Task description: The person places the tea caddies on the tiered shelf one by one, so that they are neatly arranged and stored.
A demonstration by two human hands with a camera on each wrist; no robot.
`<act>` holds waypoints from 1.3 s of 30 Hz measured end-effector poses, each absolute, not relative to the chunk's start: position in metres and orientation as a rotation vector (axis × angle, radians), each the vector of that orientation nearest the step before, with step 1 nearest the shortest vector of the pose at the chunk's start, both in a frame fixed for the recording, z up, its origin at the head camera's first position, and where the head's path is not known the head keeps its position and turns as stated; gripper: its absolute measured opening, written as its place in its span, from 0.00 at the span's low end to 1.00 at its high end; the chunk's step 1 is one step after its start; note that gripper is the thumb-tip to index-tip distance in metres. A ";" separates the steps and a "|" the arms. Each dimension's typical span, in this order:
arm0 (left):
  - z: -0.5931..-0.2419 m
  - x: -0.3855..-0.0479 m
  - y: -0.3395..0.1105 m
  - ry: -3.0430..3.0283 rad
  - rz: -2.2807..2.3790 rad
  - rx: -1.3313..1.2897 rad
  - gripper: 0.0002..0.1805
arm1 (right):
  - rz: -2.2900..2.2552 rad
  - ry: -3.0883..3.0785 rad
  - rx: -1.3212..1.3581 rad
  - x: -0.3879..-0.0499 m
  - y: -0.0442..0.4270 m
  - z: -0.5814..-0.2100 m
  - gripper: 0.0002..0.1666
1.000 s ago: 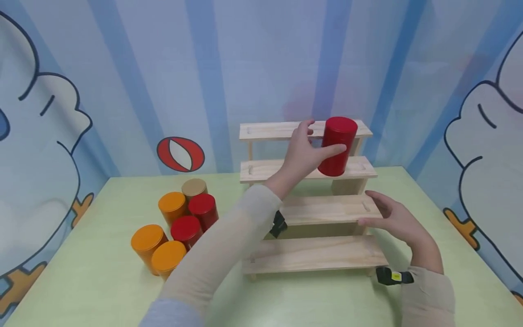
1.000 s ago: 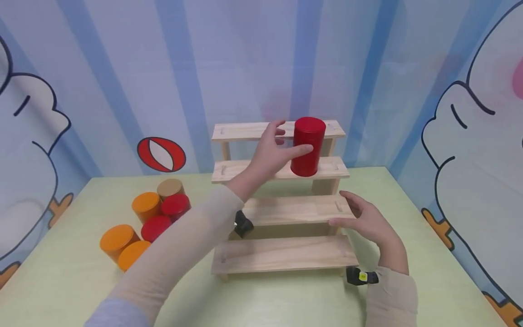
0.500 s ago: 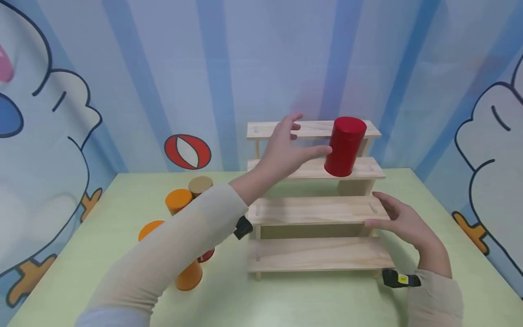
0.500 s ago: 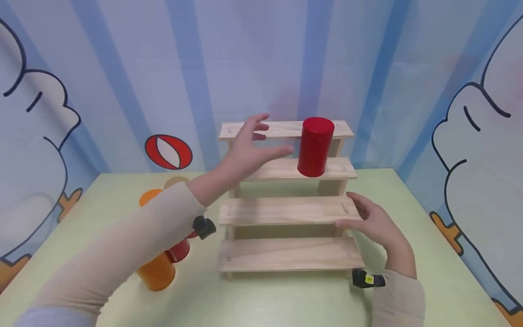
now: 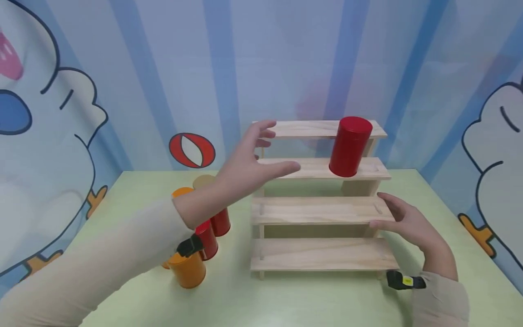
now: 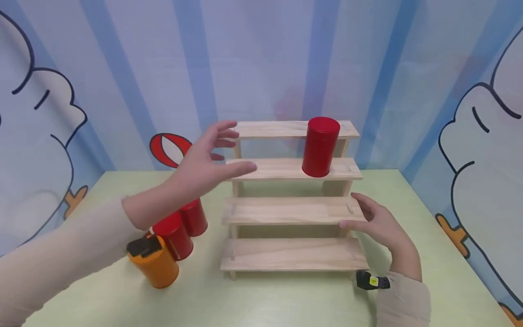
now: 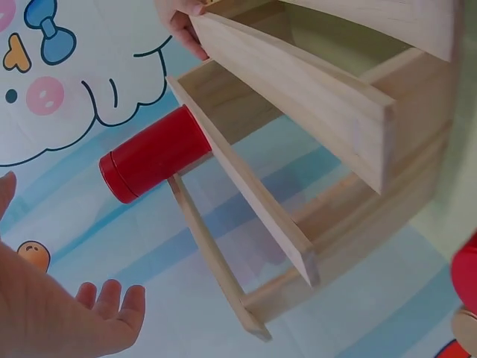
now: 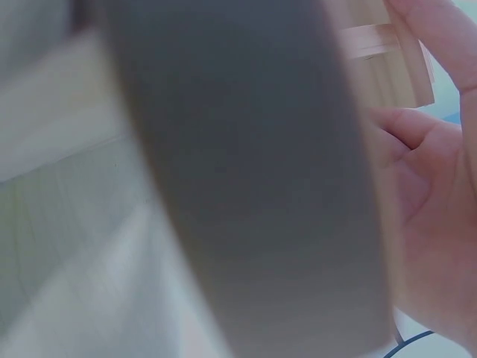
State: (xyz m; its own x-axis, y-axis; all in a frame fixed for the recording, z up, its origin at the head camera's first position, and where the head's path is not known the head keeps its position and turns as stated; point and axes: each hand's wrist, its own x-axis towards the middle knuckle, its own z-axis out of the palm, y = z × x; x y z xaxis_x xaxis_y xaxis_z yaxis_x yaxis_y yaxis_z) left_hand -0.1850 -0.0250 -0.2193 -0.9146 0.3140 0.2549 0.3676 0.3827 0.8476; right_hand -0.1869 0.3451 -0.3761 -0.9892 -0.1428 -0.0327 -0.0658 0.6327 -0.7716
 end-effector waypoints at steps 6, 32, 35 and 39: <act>-0.226 -0.173 -0.058 -2.546 -1.522 -0.604 0.43 | -1.274 2.763 -0.155 -0.187 0.345 -0.377 0.57; -0.300 -0.150 -0.214 -2.578 -1.296 -0.589 0.40 | -1.306 2.733 -0.181 -0.190 0.347 -0.379 0.55; -0.312 -0.150 -0.228 -2.569 -1.320 -0.632 0.40 | -1.317 2.727 -0.187 -0.190 0.347 -0.378 0.55; -0.327 -0.149 -0.243 -2.606 -1.335 -0.627 0.41 | -1.318 2.731 -0.183 -0.190 0.346 -0.378 0.55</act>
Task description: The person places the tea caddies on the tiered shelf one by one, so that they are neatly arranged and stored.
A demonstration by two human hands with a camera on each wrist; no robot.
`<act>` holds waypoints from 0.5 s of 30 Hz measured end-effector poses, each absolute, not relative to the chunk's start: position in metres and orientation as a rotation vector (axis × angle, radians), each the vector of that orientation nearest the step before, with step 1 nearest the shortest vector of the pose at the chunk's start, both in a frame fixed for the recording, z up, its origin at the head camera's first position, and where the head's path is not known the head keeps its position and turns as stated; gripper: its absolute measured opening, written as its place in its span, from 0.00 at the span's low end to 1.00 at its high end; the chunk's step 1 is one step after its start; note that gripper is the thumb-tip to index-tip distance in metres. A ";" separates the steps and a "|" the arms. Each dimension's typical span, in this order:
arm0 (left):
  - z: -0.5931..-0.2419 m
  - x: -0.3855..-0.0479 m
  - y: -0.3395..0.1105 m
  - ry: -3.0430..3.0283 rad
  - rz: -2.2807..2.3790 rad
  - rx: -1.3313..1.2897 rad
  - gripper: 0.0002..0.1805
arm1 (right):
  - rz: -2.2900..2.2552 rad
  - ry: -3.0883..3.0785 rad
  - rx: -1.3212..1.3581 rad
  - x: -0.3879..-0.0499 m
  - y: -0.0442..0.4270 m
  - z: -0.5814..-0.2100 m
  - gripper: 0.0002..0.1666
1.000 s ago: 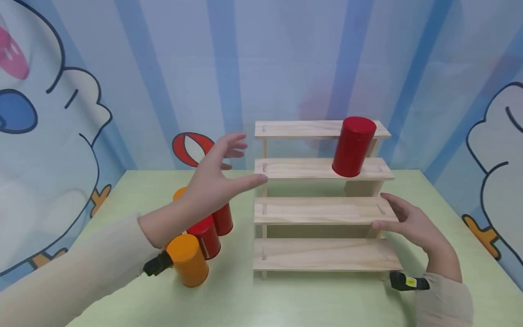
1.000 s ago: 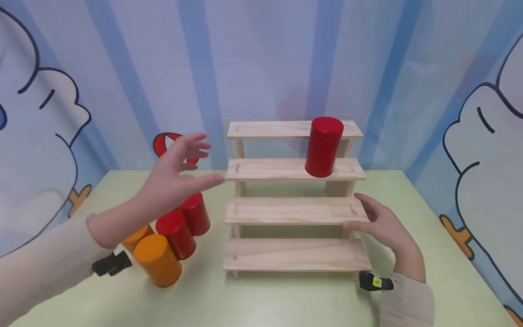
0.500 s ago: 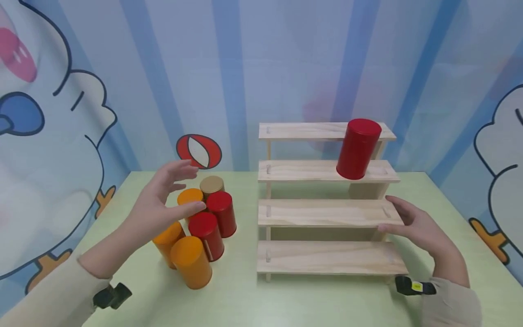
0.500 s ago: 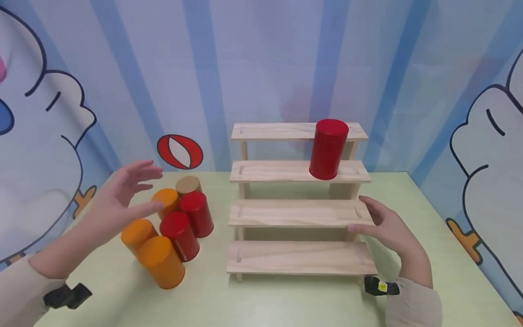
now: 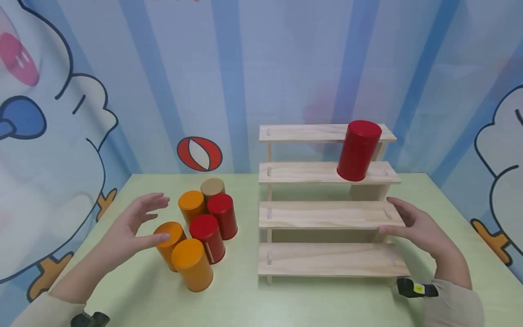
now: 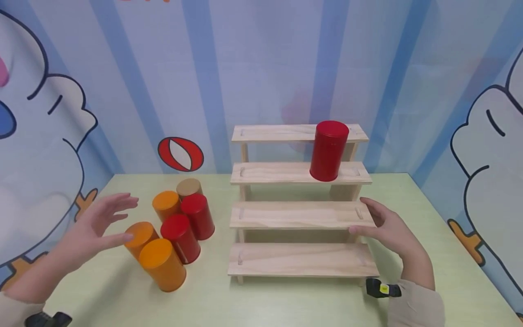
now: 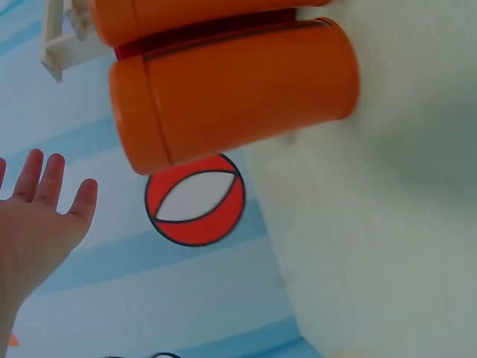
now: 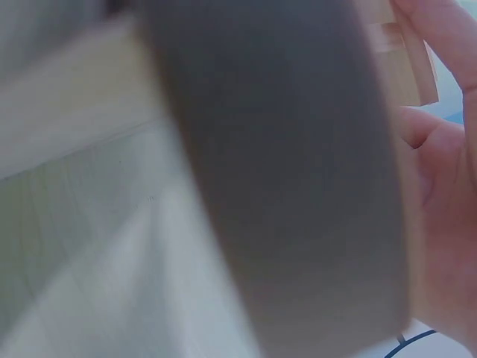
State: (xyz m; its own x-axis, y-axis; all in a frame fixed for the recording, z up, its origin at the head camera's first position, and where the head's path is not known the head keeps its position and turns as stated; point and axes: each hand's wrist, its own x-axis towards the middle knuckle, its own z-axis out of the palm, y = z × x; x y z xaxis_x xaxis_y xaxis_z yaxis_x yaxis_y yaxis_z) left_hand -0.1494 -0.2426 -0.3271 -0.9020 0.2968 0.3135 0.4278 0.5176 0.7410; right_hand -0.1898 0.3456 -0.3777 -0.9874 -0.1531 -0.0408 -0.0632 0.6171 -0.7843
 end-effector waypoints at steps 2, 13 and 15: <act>-0.335 -0.150 -0.249 -2.627 -1.340 -0.602 0.40 | -1.312 2.738 -0.178 -0.189 0.345 -0.377 0.55; -0.367 -0.154 -0.264 -2.712 -1.449 -0.481 0.41 | -1.316 2.751 -0.189 -0.188 0.346 -0.377 0.56; -0.370 -0.155 -0.265 -2.728 -1.469 -0.459 0.42 | -1.310 2.758 -0.185 -0.188 0.346 -0.377 0.56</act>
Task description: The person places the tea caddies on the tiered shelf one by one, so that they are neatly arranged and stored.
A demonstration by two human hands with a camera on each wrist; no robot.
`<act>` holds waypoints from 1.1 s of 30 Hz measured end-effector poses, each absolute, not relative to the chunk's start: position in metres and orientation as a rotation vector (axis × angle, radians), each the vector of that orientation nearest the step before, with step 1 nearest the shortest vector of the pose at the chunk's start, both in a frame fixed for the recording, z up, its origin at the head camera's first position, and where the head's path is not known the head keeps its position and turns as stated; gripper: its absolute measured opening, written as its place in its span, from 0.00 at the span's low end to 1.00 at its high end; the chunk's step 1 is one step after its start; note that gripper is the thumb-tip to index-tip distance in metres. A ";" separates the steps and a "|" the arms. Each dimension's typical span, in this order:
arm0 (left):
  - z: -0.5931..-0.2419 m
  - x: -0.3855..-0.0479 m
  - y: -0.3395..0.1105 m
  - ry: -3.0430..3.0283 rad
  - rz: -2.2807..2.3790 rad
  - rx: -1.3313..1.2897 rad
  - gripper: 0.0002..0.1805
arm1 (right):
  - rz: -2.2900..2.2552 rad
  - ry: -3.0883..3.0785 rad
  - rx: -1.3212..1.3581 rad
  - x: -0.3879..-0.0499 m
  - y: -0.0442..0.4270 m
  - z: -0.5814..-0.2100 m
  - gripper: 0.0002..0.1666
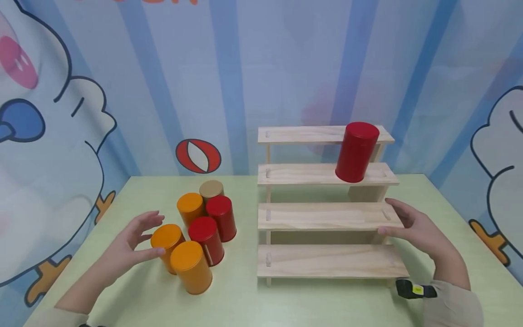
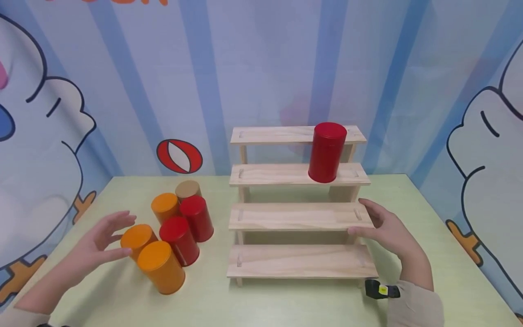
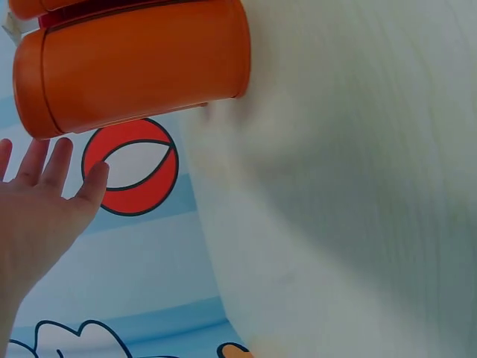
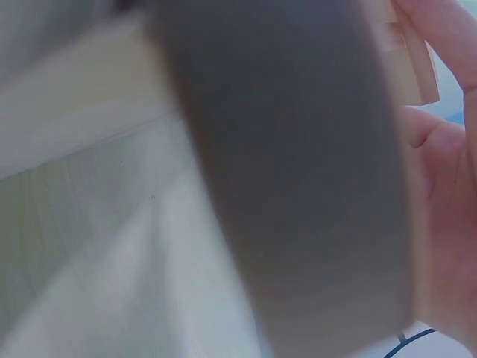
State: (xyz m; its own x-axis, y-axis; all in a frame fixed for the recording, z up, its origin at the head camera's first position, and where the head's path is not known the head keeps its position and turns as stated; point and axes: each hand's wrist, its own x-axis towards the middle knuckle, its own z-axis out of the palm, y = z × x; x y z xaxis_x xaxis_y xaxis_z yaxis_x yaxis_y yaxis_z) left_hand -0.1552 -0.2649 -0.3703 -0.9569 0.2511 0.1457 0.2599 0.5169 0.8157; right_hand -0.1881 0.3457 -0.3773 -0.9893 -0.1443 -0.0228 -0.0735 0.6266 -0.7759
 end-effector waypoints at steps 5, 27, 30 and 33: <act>-0.377 -0.157 -0.265 -2.759 -1.504 -0.422 0.43 | -1.310 2.755 -0.179 -0.188 0.346 -0.377 0.56; -0.393 -0.160 -0.264 -2.812 -1.670 -0.310 0.42 | -1.327 2.752 -0.191 -0.188 0.346 -0.378 0.55; -0.394 -0.160 -0.264 -2.817 -1.675 -0.307 0.41 | -1.324 2.756 -0.191 -0.188 0.346 -0.378 0.55; -0.395 -0.160 -0.264 -2.806 -1.688 -0.314 0.40 | -1.323 2.759 -0.193 -0.188 0.346 -0.378 0.55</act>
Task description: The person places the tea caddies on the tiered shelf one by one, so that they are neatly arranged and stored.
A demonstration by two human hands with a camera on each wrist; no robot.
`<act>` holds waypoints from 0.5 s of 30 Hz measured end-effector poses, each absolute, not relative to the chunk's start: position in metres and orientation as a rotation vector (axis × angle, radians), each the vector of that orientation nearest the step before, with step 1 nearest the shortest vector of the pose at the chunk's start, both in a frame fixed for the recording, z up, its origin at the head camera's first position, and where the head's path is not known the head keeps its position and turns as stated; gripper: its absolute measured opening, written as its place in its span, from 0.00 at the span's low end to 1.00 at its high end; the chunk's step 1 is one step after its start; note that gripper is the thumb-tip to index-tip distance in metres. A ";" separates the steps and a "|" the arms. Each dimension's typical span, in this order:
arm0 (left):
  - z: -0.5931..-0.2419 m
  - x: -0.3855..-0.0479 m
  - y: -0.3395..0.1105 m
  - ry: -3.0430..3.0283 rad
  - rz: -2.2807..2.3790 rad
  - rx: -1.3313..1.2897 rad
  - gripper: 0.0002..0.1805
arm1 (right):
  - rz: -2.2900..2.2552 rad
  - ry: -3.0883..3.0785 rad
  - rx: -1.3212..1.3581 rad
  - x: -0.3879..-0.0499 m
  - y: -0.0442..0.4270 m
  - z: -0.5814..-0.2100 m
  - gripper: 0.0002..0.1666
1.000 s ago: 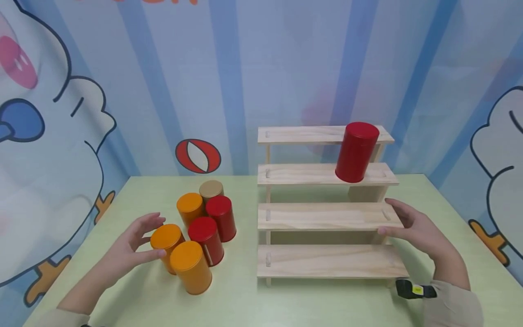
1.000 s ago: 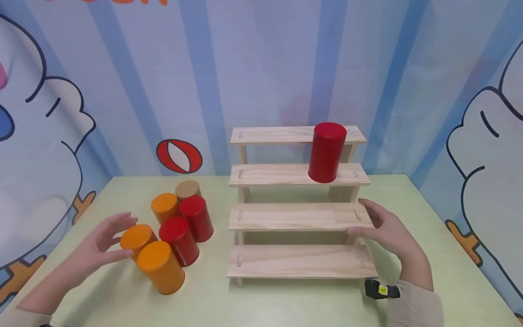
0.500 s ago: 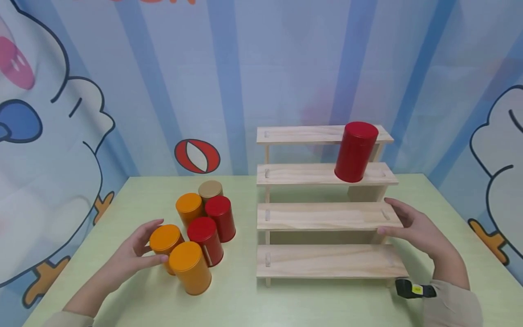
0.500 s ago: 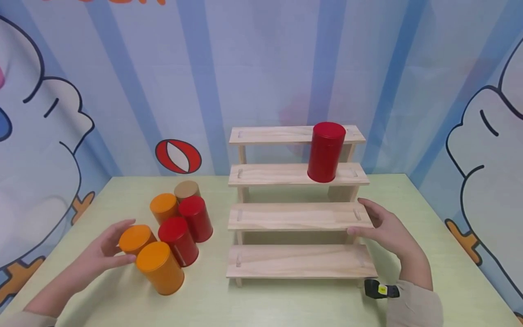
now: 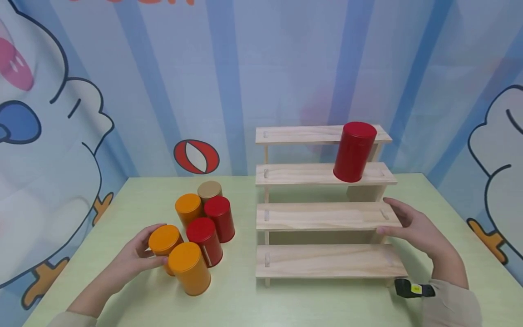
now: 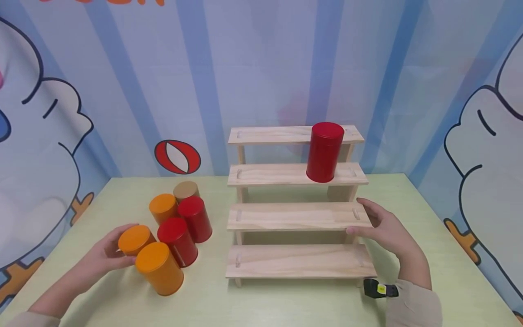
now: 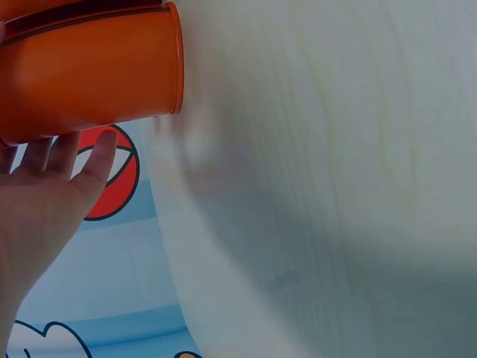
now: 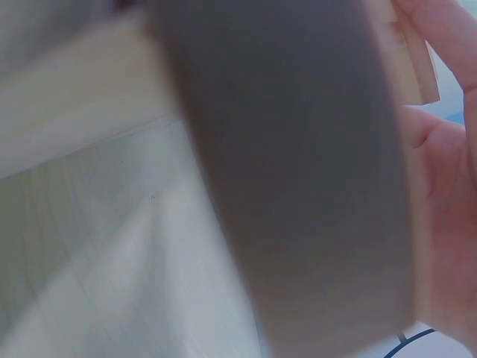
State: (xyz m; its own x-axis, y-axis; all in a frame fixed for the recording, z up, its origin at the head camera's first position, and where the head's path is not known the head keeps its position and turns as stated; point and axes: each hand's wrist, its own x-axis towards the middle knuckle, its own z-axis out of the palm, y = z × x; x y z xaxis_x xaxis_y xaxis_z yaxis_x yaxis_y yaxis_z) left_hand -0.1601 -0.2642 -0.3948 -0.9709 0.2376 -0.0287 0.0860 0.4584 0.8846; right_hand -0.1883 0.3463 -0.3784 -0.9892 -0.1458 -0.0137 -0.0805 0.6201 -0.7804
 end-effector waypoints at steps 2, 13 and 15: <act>-0.395 -0.160 -0.264 2.547 1.547 0.283 0.40 | -1.325 2.757 -0.194 -0.188 0.346 -0.378 0.55; -0.396 -0.160 -0.262 2.538 1.578 0.225 0.39 | -1.323 2.756 -0.180 -0.189 0.345 -0.378 0.55; -0.396 -0.160 -0.262 2.541 1.576 0.221 0.38 | -1.322 2.756 -0.181 -0.189 0.345 -0.378 0.55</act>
State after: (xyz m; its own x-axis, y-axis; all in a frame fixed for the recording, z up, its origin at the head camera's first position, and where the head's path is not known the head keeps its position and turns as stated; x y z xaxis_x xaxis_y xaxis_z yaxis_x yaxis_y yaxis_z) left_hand -0.1597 -0.2623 -0.3957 -0.9790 0.1993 -0.0437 0.0494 0.4393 0.8970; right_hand -0.1889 0.3452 -0.3780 -0.9899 -0.1405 -0.0202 -0.0721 0.6209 -0.7806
